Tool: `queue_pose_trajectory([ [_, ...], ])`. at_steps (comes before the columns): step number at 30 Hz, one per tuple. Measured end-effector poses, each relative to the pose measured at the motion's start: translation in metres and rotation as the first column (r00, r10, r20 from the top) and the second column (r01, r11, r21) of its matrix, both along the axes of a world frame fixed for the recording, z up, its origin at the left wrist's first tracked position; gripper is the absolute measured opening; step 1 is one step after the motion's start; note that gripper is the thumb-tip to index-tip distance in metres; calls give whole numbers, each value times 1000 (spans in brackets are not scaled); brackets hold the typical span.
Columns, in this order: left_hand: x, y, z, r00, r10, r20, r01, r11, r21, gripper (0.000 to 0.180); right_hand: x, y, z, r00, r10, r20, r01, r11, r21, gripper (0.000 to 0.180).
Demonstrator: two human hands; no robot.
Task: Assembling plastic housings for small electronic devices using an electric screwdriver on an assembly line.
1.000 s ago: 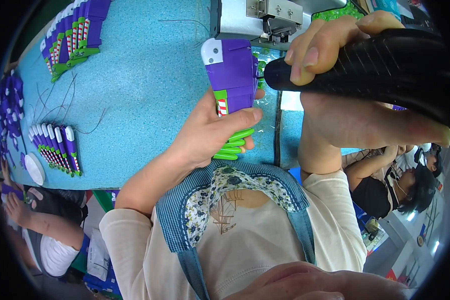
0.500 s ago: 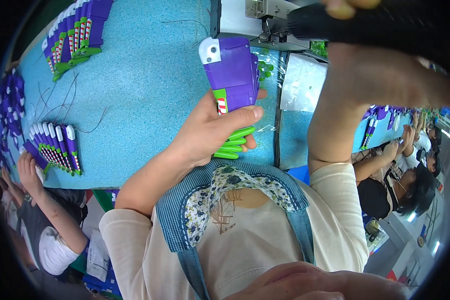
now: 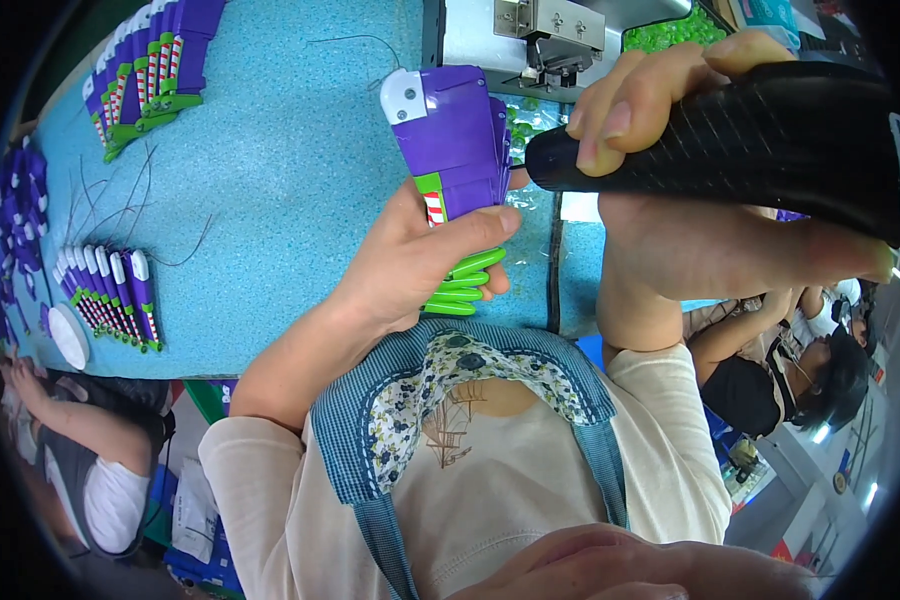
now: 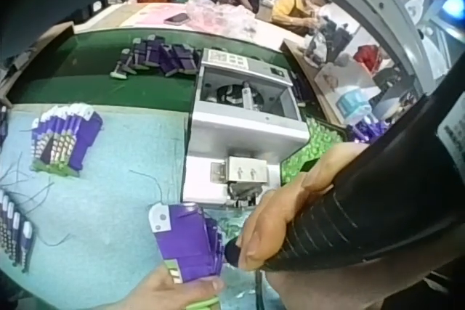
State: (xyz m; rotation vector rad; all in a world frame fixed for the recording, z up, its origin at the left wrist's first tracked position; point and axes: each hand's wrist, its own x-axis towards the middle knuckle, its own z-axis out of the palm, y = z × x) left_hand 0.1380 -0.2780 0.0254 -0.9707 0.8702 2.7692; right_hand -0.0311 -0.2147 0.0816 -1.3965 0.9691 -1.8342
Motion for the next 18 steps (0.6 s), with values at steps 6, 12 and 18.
queue_pose_trajectory([
  [6,-1,4,-1,1000,17,-24,-17,1000,-9,36,3,3,-4,996,-9,87,9,1000,6,112],
  [12,1,4,0,998,40,-43,-41,999,-8,37,-9,3,-11,998,51,24,-51,999,-16,112],
  [18,7,-18,7,988,4,-152,2,999,41,40,-10,11,25,1000,-9,28,11,998,-60,96],
])
